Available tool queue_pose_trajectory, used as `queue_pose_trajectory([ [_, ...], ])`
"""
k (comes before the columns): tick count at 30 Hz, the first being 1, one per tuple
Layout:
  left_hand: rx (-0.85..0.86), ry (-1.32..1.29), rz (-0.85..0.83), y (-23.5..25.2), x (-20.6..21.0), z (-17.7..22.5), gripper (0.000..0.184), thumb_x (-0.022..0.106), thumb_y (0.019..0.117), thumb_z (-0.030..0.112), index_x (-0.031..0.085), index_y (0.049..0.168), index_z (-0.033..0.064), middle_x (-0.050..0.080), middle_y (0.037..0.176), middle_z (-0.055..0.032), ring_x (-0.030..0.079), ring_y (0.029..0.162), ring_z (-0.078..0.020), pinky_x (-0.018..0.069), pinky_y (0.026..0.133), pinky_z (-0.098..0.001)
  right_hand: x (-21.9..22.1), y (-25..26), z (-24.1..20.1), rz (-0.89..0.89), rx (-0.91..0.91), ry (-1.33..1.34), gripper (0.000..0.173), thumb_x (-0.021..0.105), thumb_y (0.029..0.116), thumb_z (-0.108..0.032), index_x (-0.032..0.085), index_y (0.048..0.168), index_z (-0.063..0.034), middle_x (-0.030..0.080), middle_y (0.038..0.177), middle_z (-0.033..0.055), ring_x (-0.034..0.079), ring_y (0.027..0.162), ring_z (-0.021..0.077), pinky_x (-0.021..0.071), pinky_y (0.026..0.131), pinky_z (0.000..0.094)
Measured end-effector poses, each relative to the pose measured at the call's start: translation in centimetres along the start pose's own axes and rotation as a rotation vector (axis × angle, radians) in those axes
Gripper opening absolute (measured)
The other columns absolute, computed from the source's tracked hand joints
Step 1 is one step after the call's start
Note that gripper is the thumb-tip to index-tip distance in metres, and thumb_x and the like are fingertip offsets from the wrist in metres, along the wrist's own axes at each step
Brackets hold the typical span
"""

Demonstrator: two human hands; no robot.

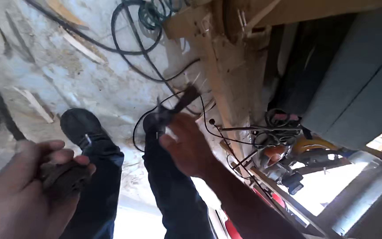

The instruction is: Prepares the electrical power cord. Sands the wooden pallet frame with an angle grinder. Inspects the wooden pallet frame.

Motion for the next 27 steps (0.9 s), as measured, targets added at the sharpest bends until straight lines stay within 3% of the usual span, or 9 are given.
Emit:
queue_pose_trajectory([
  [2,-0.035,0.017,0.045,-0.4,0.3,-0.6,0.045,0.021,0.1128,0.043,0.058,0.1,0.0221,0.059,0.071,0.009,0.066,0.065,-0.0067,0.0622,0.066,-0.0288,4.1,0.1,2.6,-0.283,0.089,-0.237,0.055,0.051,0.1066,-0.035,0.048,0.151,-0.0035,0.046,0.158,0.0157,0.042,0.148,0.0291,0.0349,0.122,0.0497],
  [5,-0.01,0.043,0.094,-1.2,0.5,-1.3,0.036,0.025,0.1136,0.037,0.056,0.104,0.0205,0.06,0.071,0.0077,0.066,0.062,-0.0081,0.0622,0.063,-0.0285,8.0,-3.0,12.4,-0.507,0.349,-0.465,0.041,0.051,0.1045,-0.023,0.061,0.137,-0.0002,0.058,0.145,0.0182,0.057,0.134,0.032,0.0492,0.108,0.0512],
  [9,0.033,0.059,0.05,-1.1,0.9,-1.9,0.033,0.027,0.1136,0.032,0.054,0.103,0.0175,0.061,0.07,0.0064,0.065,0.061,-0.0087,0.062,0.062,-0.0273,7.4,-6.1,26.3,-0.518,0.789,-0.807,0.05,0.059,0.096,-0.022,0.056,0.133,0.0113,0.052,0.143,0.0307,0.047,0.138,0.0453,0.0438,0.108,0.0628],
  [12,0.046,0.088,0.078,-1.2,1.1,-1.9,0.027,0.029,0.1135,0.029,0.052,0.105,0.0158,0.059,0.07,0.0053,0.065,0.059,-0.0099,0.0624,0.061,-0.0291,7.3,-7.4,31.1,-0.593,1.122,-0.629,0.068,0.058,0.0982,-0.042,0.042,0.144,0.0053,0.057,0.134,0.0307,0.061,0.121,0.0448,0.0517,0.094,0.0626],
  [14,0.053,0.101,0.097,-1.4,1.4,-1.7,0.023,0.031,0.1136,0.027,0.051,0.11,0.0152,0.057,0.071,0.0048,0.063,0.059,-0.0097,0.062,0.06,-0.0292,9.3,-8.6,33.0,-0.616,1.249,-0.293,0.063,0.061,0.0985,-0.051,0.063,0.128,0.0042,0.065,0.127,0.0282,0.065,0.116,0.042,0.0515,0.095,0.0632],
  [17,0.081,0.068,0.062,-1.1,1.2,-2.0,0.022,0.031,0.1134,0.023,0.052,0.115,0.0136,0.059,0.075,0.0036,0.065,0.062,-0.0104,0.0635,0.063,-0.0309,14.3,-9.6,33.0,-0.523,1.426,0.262,0.067,0.056,0.0994,-0.061,0.056,0.139,-0.0066,0.07,0.111,0.0199,0.07,0.086,0.0286,0.0584,0.076,0.0445],
  [20,0.136,0.016,0.037,-0.4,0.3,-2.7,0.024,0.035,0.1127,0.025,0.056,0.111,0.0147,0.061,0.076,0.003,0.064,0.062,-0.0101,0.0623,0.061,-0.0309,18.7,-7.7,27.9,-0.627,1.314,0.357,0.061,0.048,0.1008,-0.064,0.063,0.122,-0.0088,0.064,0.078,0.0077,0.055,0.057,0.0153,0.0473,0.054,0.0334],
  [24,0.117,-0.018,0.081,-0.5,0.9,-2.4,0.018,0.043,0.1109,0.029,0.056,0.109,0.0165,0.059,0.074,0.0031,0.062,0.062,-0.0105,0.0607,0.061,-0.0317,19.1,-7.5,23.7,-0.81,1.053,-0.094,0.052,0.052,0.1043,-0.046,0.071,0.109,0.0024,0.069,0.114,0.0256,0.067,0.108,0.0399,0.0509,0.092,0.0631],
  [27,0.067,-0.112,0.142,-0.4,0.4,-2.2,0.017,0.047,0.1096,0.027,0.056,0.105,0.0147,0.058,0.074,0.0012,0.062,0.061,-0.0126,0.0606,0.061,-0.033,17.7,-6.8,21.2,-0.744,0.943,-0.281,0.046,0.05,0.1038,-0.042,0.071,0.107,-0.0011,0.07,0.114,0.0233,0.067,0.11,0.0407,0.0526,0.089,0.065],
])
Point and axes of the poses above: each hand's wrist, its own y-axis towards the middle knuckle, its own x-axis out of the palm, z = x × y, the point moved 5 cm from there along y, towards the middle knuckle
